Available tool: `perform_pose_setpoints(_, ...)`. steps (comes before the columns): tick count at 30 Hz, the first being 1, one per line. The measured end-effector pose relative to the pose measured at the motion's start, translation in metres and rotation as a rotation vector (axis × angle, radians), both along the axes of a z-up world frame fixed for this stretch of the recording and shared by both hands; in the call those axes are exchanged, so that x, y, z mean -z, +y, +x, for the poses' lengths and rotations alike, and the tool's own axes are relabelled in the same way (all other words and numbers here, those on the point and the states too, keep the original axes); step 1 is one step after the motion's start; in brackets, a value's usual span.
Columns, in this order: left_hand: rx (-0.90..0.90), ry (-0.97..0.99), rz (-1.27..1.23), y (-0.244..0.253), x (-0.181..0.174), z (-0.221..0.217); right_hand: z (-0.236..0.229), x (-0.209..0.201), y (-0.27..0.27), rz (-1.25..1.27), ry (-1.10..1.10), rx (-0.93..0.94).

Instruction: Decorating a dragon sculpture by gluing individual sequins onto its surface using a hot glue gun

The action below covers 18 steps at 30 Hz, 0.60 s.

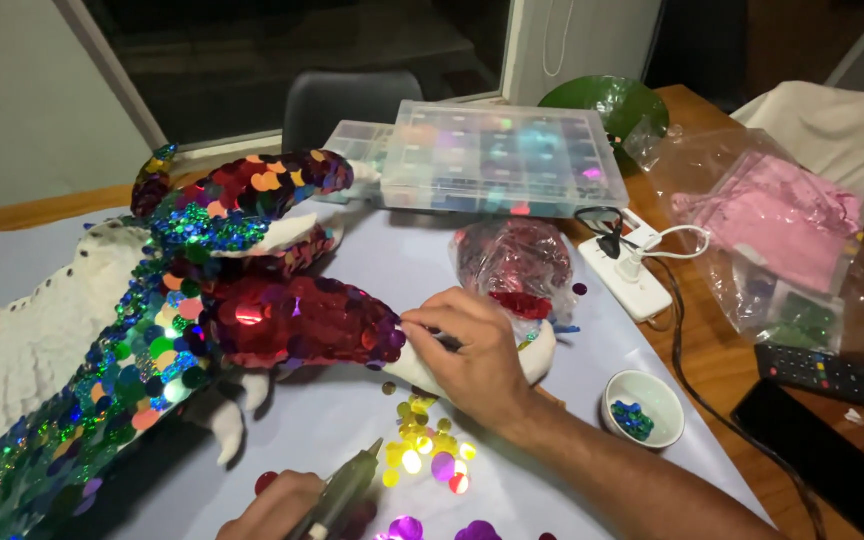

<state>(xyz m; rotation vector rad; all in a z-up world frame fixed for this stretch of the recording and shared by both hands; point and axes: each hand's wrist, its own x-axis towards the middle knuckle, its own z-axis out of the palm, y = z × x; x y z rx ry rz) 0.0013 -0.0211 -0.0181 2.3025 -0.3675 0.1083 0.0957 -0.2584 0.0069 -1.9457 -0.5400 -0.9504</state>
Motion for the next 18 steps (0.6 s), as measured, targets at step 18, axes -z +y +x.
perform_pose_setpoints(18,0.01,-0.024,0.046,0.022,0.04,0.02,0.005,0.021,-0.01,0.005,0.174,-0.057)
